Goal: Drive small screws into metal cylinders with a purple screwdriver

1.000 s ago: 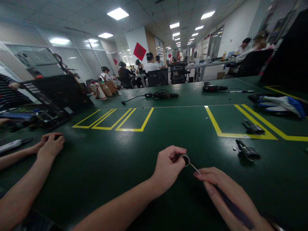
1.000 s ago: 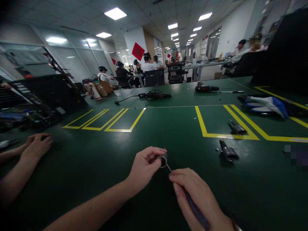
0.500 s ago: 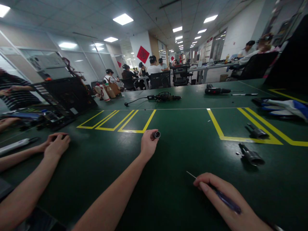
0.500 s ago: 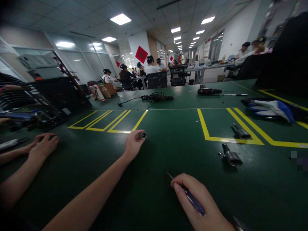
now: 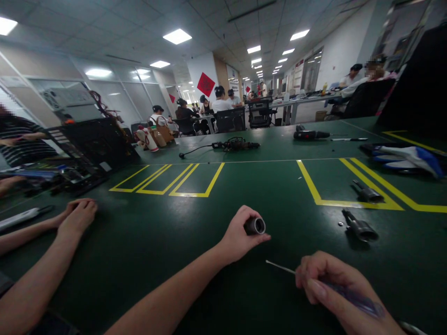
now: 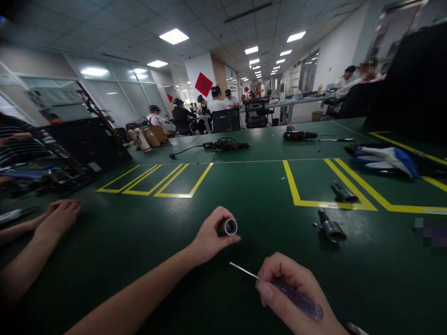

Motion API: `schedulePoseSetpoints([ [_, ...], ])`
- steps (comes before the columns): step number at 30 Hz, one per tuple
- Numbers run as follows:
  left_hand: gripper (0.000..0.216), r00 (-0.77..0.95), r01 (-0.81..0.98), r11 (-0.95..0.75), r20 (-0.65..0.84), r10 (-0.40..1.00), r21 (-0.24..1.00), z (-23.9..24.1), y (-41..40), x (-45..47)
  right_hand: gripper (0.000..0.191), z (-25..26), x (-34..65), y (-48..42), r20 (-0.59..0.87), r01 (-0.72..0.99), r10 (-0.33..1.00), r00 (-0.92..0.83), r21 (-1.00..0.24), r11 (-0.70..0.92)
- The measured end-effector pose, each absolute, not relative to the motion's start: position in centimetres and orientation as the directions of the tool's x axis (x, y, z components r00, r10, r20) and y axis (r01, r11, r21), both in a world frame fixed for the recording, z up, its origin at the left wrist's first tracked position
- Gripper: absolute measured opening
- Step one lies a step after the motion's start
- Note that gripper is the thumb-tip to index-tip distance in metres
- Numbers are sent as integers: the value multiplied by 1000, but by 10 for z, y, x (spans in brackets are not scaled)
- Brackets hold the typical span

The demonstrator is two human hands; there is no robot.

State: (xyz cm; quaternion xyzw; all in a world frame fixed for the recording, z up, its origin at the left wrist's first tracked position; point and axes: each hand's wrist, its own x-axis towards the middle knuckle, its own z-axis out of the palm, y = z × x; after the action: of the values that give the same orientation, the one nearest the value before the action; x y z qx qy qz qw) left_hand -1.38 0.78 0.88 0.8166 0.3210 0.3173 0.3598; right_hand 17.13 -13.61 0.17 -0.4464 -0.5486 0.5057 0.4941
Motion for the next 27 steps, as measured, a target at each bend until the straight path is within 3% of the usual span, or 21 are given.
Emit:
schedulePoseSetpoints([
  [6, 35, 654, 251, -465, 205, 728, 849, 7, -3, -11, 21, 4, 170, -138, 131, -113, 985, -111, -987, 118],
  [11, 18, 716, 267, -629, 286, 637, 730, 7, -12, -8, 26, 1, 170, -141, 73, 121, 996, -45, -990, 78],
  [14, 19, 741, 266, -693, 317, 591, 671, 3, -15, -6, 24, 5, 165, -144, 65, 272, 998, 5, -960, 61],
  [17, 21, 726, 259, -700, 344, 595, 665, -1, -17, -4, 23, 10, 160, -145, 92, 313, 996, 0, -946, 88],
  [21, 22, 670, 219, -677, 396, 628, 703, -1, -18, -2, 24, 11, 157, -144, 56, 278, 998, -19, -959, 60],
  [27, 22, 642, 159, -620, 397, 656, 768, 3, -21, -3, 28, 6, 157, -137, -27, 81, 999, -40, -996, -24],
])
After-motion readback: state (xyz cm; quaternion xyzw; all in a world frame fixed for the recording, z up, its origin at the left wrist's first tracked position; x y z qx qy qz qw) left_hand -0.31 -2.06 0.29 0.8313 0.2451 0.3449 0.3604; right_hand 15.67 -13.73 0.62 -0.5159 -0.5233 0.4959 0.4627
